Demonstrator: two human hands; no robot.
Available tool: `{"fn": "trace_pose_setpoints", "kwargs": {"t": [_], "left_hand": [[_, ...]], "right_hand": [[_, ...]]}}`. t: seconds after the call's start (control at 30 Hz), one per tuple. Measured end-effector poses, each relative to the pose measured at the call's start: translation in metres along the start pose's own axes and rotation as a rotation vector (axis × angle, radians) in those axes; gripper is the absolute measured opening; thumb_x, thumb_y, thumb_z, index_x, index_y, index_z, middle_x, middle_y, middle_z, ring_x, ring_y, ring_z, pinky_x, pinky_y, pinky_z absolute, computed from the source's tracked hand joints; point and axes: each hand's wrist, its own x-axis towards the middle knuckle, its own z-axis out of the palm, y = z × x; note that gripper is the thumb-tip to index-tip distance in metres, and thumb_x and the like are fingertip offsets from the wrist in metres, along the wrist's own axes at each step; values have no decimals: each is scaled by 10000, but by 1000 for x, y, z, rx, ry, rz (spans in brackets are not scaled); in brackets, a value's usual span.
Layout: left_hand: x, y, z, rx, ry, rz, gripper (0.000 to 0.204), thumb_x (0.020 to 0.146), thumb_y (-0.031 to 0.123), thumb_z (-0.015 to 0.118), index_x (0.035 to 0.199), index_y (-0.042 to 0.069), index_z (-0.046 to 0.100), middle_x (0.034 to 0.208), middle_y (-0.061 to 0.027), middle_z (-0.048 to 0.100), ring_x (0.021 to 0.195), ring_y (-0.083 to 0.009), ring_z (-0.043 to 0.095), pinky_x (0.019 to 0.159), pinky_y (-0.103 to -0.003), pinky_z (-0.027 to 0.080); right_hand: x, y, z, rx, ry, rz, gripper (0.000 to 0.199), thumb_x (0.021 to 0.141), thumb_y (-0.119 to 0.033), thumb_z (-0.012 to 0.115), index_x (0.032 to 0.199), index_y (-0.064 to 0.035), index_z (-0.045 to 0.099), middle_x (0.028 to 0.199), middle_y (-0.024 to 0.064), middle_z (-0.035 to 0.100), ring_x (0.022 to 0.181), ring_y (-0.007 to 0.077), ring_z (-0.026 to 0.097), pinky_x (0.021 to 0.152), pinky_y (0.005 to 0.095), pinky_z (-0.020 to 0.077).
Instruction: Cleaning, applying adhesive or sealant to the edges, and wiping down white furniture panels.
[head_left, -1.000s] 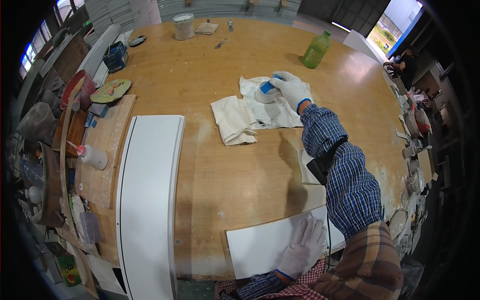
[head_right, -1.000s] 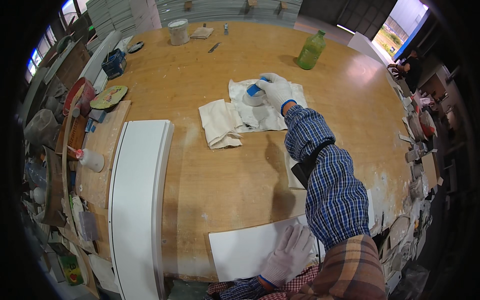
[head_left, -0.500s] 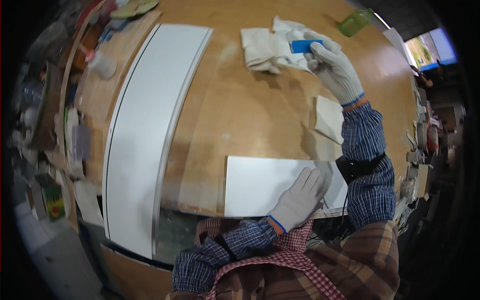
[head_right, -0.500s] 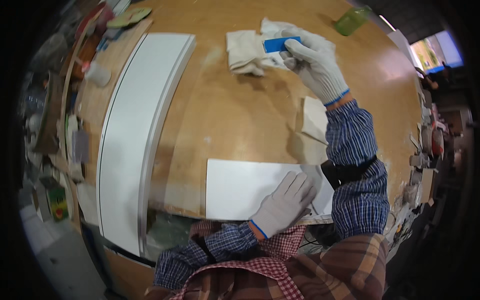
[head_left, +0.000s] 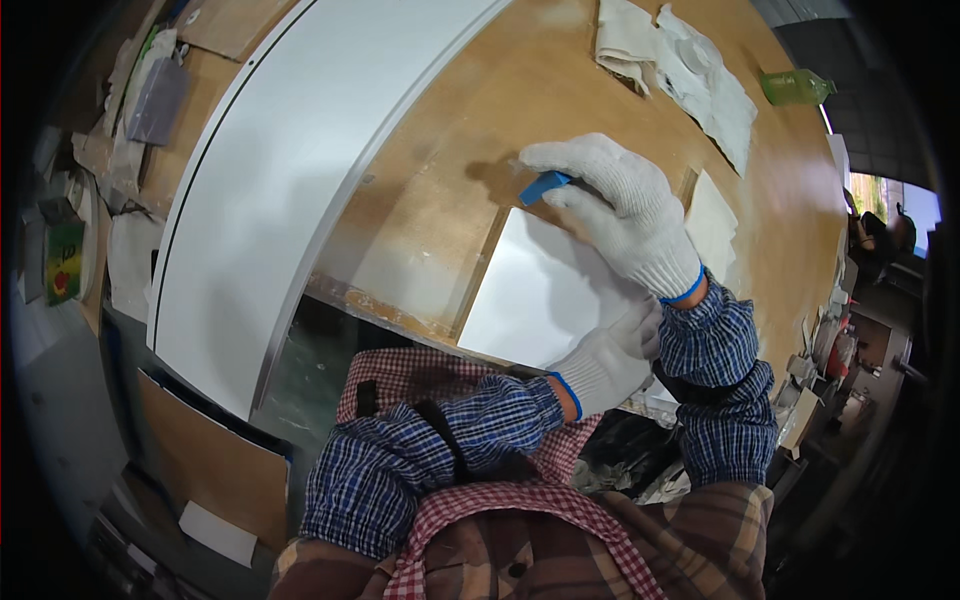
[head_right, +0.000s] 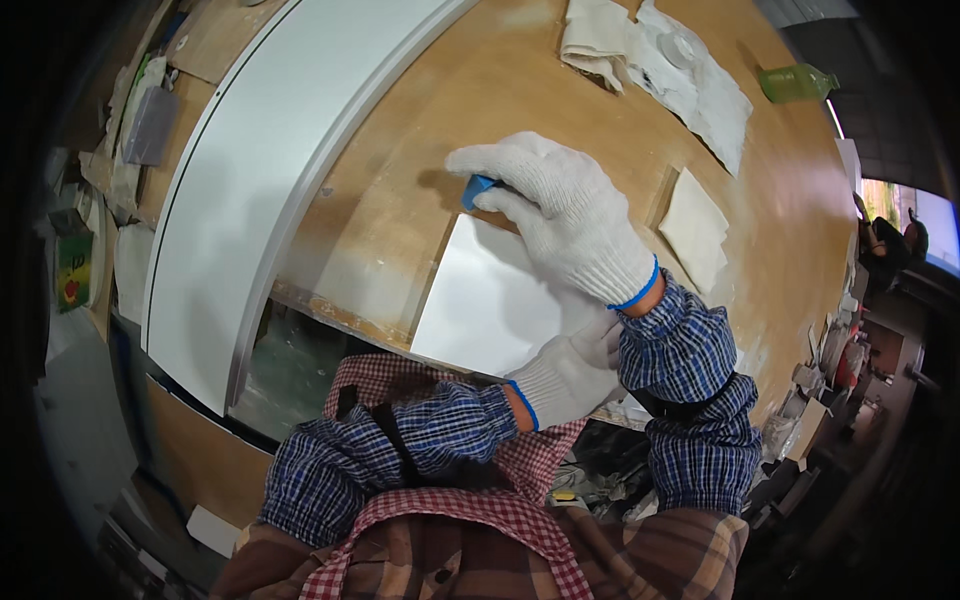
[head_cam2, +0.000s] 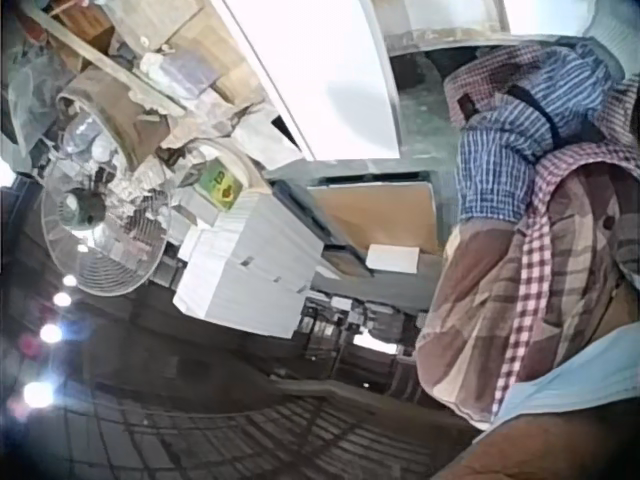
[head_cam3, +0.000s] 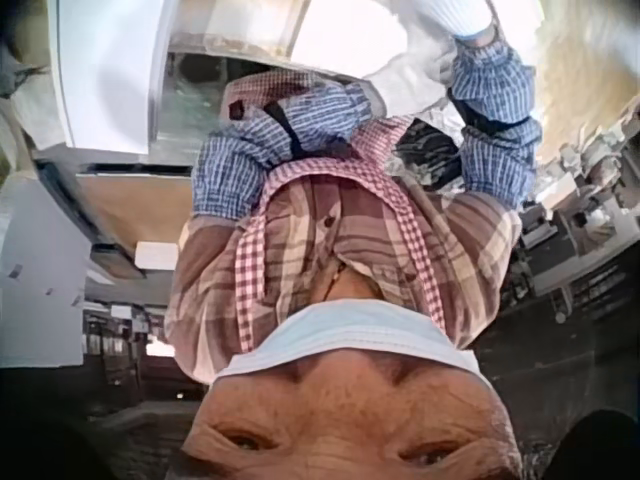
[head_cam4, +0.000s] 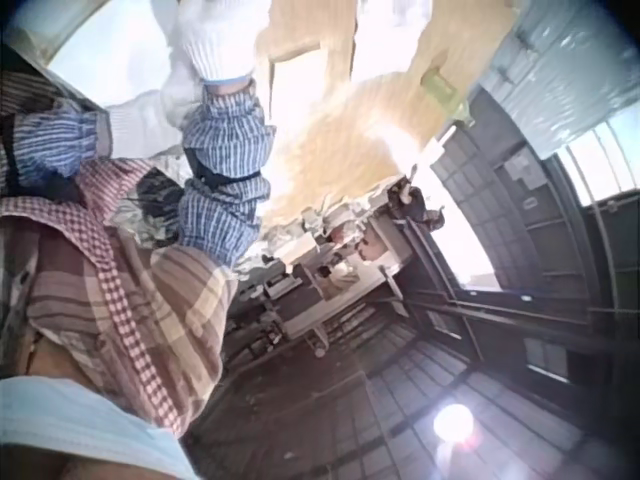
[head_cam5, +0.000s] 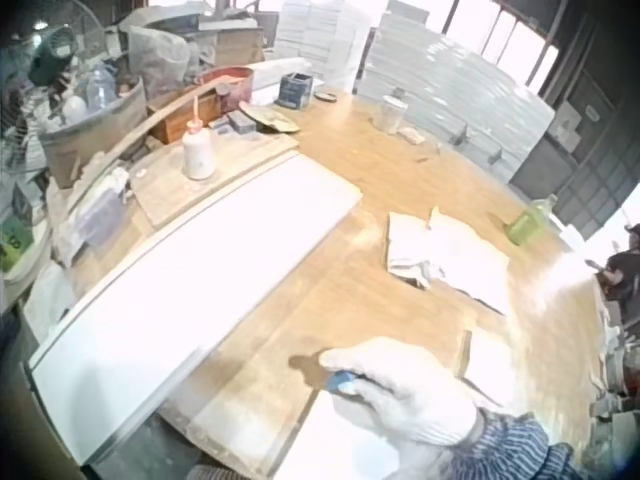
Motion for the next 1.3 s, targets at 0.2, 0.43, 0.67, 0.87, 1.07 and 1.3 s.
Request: {"fn": "trace_pose_setpoints", "kwargs": {"t": [0.2,0.43,0.67,0.87,1.07,1.3], "left_hand": [[7,49,-21,-308,43,-400,636,924,266,647,1450,51,362,1292,-145,627,1177,-277,623,1003,-333,485],[3,49,-25,-225,59,-425,654,915,265,661,1455,53,359,1282,-190,631,1165,-317,632,987,-367,502],[0,45,-21,-198,109,-335,656,901,248,666,1438,33,354,1248,-197,646,1141,-341,642,965,-392,519],[0,46,-21,-134,88,-301,688,889,257,678,1448,38,342,1276,-206,635,1149,-342,641,970,-394,518],[1,46,-21,-266,90,-389,690,912,297,653,1462,33,331,1272,-209,633,1152,-346,636,973,-399,513],[0,41,-20,-114,79,-287,651,932,299,626,1459,36,349,1299,-213,612,1155,-346,630,965,-389,509]], "right_hand": [[6,11,4,-89,-52,-25,313,856,-79,692,1159,-153,678,958,93,658,884,293,654,784,381,529],[9,12,8,-63,-68,-31,308,851,-86,700,1152,-147,678,958,100,656,893,292,653,779,384,529],[10,11,10,-110,-99,-39,311,841,-86,709,1143,-152,678,937,96,648,879,284,652,769,385,530],[11,10,10,-87,-106,-60,330,825,-80,726,1140,-165,677,933,87,648,862,275,651,752,375,530],[11,11,11,-63,-92,-31,332,820,-63,724,1133,-162,677,925,86,646,850,276,650,743,374,531],[13,7,6,-110,-135,-13,324,847,-37,701,1161,-109,669,984,92,665,888,251,663,782,347,534]]}}
